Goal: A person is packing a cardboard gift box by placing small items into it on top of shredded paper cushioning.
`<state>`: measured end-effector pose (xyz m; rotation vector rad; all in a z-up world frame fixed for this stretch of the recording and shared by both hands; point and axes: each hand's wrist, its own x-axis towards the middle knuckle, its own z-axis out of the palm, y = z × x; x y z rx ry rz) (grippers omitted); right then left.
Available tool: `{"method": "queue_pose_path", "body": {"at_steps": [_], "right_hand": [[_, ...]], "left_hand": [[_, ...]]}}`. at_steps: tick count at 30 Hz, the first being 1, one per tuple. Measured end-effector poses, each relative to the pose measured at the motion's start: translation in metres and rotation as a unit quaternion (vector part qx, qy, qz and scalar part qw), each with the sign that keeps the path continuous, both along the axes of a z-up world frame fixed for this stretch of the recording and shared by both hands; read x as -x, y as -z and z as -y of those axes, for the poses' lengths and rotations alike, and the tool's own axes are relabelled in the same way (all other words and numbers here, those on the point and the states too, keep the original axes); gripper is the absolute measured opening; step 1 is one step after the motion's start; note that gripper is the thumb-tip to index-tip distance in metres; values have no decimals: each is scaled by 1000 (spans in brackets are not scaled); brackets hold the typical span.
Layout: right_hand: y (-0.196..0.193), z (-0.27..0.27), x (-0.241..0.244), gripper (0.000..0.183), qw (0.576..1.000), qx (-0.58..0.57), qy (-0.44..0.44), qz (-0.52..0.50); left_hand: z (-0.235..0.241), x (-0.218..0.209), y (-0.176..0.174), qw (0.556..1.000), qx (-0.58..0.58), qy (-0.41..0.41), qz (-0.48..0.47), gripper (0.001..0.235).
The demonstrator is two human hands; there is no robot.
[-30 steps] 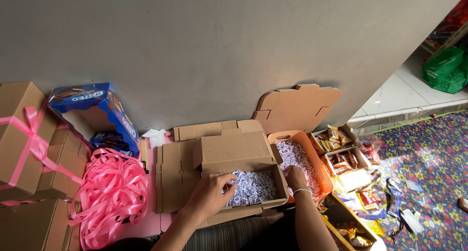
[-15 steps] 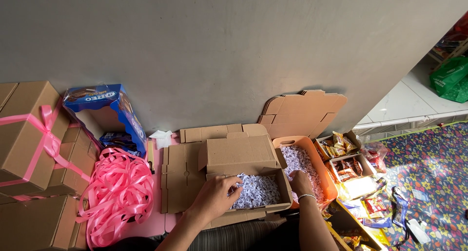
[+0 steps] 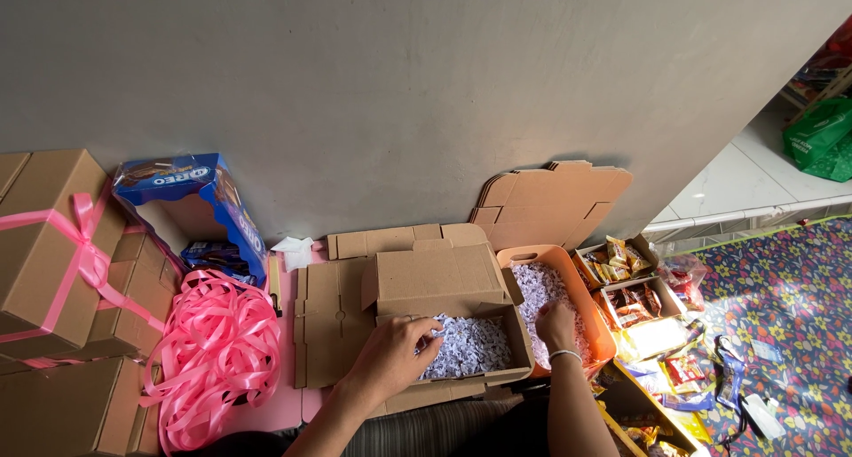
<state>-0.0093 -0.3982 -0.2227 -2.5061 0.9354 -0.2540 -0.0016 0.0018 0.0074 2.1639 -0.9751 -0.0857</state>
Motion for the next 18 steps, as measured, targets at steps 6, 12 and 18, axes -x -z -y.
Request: {"method": "queue_pose_path", "body": {"at_steps": [6,12,18], "right_hand": [[-52,-4,15,27,906,-339,151,205],[-51,12,18,20,774,-485,137,383],[-94,8,21,37,664,-590,98,448]], "left_hand": [[3,0,-6,1000,-13,-7,-17,20],[8,4,-20,1000,-4,-19,-9,18],[12,3,-24,1000,18,-14,-9,15]]}}
